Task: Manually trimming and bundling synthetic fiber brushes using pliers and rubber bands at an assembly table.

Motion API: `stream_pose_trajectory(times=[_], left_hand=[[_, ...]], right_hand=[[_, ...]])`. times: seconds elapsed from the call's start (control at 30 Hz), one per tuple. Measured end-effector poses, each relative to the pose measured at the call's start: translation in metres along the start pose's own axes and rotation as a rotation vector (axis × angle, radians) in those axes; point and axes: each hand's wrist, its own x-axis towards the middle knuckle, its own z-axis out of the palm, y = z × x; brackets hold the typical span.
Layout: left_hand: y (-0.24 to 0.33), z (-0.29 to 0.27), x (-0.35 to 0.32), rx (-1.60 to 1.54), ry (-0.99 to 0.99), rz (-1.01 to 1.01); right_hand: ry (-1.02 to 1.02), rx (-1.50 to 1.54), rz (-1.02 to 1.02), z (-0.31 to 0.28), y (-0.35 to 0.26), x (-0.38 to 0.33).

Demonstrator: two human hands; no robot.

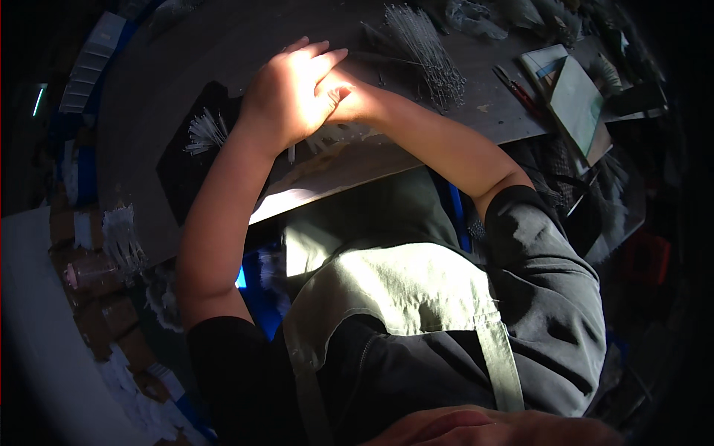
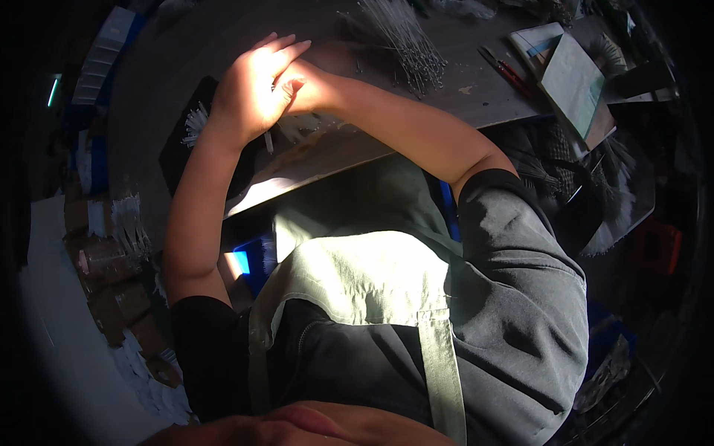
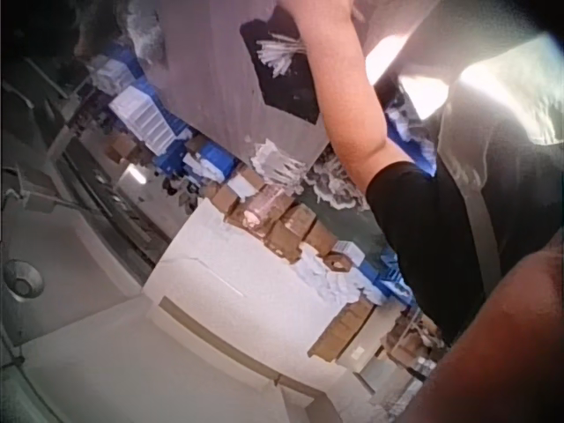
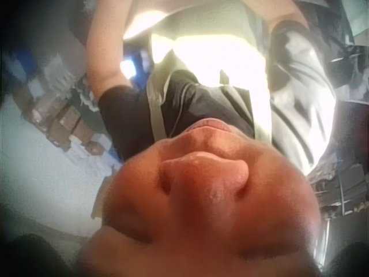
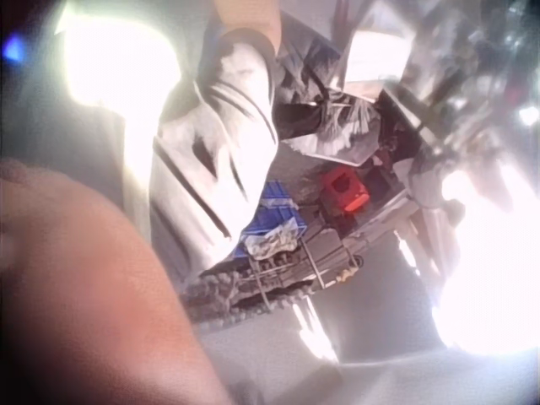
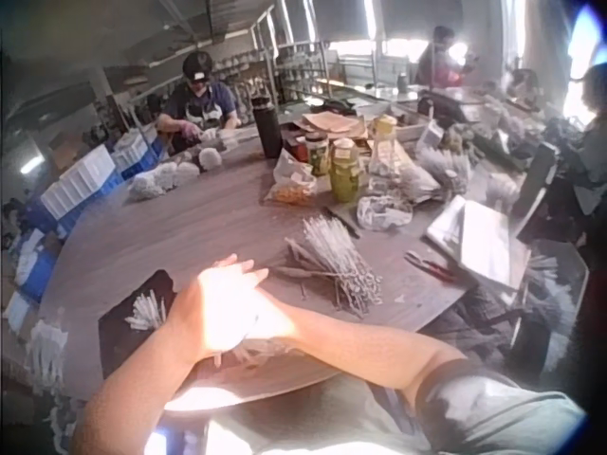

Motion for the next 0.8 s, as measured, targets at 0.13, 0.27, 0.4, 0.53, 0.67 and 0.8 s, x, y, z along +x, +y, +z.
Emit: stream_pose_trajectory(times=[0.13, 0.27, 0.4, 0.53, 0.67, 0.8], left_hand=[[-0.029, 0.011, 0.012, -0.142, 0.015, -0.134], [-0.039, 0.018, 0.016, -0.264, 0.103, -0.177], [-0.007, 0.010, -0.009, -0.056, 0.104, -0.030], [0.012, 0.002, -0.021, 0.038, 0.033, -0.046], [-0.025, 0.016, 0.008, -0.119, -0.025, -0.303], [-0.046, 0.042, -0.005, -0.884, 0.410, -0.325]], right_hand=[[-0.058, 0.013, 0.151, -0.006, 0.019, 0.023], [-0.085, 0.089, 0.079, -0.009, 0.023, 0.030], [0.114, -0.115, 0.025, 0.015, 0.005, 0.007], [0.132, -0.218, 0.086, 0.030, 0.004, -0.004], [0.029, 0.074, 0.102, 0.012, 0.031, 0.022], [0.014, 0.348, 0.296, -0.008, 0.036, 0.028]])
